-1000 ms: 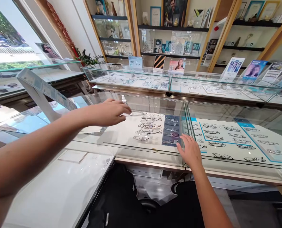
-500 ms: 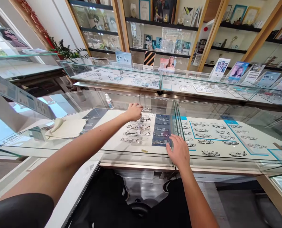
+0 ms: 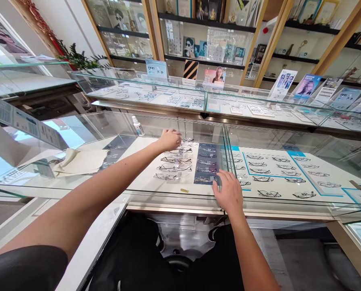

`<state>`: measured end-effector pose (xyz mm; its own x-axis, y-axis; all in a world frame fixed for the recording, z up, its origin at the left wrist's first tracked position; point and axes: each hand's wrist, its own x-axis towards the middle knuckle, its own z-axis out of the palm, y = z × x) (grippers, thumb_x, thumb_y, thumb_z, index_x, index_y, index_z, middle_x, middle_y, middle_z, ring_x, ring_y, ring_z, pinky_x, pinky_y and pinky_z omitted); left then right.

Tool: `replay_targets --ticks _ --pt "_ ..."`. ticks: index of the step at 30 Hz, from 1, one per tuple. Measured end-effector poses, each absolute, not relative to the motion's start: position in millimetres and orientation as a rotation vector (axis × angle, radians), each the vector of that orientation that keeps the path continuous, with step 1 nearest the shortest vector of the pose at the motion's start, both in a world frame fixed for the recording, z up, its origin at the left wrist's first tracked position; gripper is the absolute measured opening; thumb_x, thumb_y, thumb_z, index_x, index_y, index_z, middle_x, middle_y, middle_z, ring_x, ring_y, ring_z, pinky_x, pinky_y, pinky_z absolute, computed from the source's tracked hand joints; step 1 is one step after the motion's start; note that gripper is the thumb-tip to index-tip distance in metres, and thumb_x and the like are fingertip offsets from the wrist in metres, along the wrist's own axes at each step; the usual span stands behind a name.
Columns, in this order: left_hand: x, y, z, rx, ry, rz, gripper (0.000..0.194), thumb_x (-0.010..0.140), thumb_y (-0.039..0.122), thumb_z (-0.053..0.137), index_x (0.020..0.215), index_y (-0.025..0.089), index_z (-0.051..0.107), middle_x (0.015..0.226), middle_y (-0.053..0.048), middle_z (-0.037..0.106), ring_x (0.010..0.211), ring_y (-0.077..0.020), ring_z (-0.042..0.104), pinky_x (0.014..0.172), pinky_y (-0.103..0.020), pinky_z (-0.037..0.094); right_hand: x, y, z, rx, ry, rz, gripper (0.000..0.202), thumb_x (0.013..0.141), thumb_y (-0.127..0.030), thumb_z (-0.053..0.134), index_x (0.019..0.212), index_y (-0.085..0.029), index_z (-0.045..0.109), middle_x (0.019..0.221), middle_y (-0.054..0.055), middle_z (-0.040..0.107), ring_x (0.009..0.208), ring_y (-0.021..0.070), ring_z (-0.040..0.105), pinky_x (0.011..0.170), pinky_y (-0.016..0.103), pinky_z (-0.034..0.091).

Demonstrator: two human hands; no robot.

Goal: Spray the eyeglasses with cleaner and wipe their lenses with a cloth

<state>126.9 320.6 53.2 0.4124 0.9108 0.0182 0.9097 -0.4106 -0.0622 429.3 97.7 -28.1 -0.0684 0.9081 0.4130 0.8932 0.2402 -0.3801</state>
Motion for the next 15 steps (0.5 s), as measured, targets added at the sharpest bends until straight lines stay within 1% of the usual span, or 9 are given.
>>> replay_targets --ticks 3,7,9,12,15 --pt "125.3 320.9 56.0 -2.583 -1.662 -0.042 0.035 0.097 0.026 0.052 0.106 0.020 0.086 0.149 -0.016 0.069 0.142 -0.0399 0.049 0.116 -0.060 0.035 429.3 97.9 -27.7 -1.635 -1.945 0.026 0.033 0.102 -0.036 0.056 0.127 -0.021 0.072 0.146 0.012 0.073 0.135 0.0350 0.065 0.112 0.055 0.052" --pt "124.2 304.6 64.3 -2.570 -1.632 -0.180 0.035 0.099 0.030 0.053 0.111 0.021 0.084 0.154 -0.015 0.066 0.143 -0.0391 0.048 0.116 -0.058 0.036 429.4 97.9 -27.7 -1.639 -1.950 0.013 0.033 0.103 -0.036 0.055 0.127 -0.022 0.072 0.146 0.012 0.074 0.135 0.0351 0.066 0.111 0.055 0.052" --pt "118.0 284.0 71.3 -2.549 -1.590 -0.298 0.035 0.101 0.031 0.051 0.111 0.020 0.082 0.146 -0.015 0.070 0.136 -0.0368 0.053 0.113 -0.055 0.038 430.1 97.8 -28.9 -1.632 -1.956 0.003 0.033 0.103 -0.036 0.055 0.127 -0.023 0.071 0.146 0.012 0.074 0.134 0.0346 0.066 0.112 0.055 0.052" --pt "93.0 243.8 82.1 -2.508 -1.522 -0.450 0.034 0.103 0.033 0.049 0.105 0.020 0.080 0.120 -0.015 0.077 0.118 -0.0338 0.062 0.104 -0.052 0.041 432.6 97.8 -32.3 -1.617 -1.964 -0.023 0.032 0.103 -0.037 0.054 0.127 -0.024 0.071 0.145 0.011 0.074 0.133 0.0345 0.067 0.112 0.055 0.051" --pt "45.3 208.3 87.4 -2.419 -1.602 -0.430 0.031 0.101 0.034 0.050 0.101 0.019 0.078 0.111 -0.013 0.078 0.111 -0.0330 0.066 0.099 -0.049 0.044 436.0 98.4 -36.1 -1.621 -1.987 -0.049 0.033 0.104 -0.041 0.054 0.126 -0.024 0.071 0.145 0.010 0.074 0.133 0.0350 0.066 0.113 0.055 0.051"
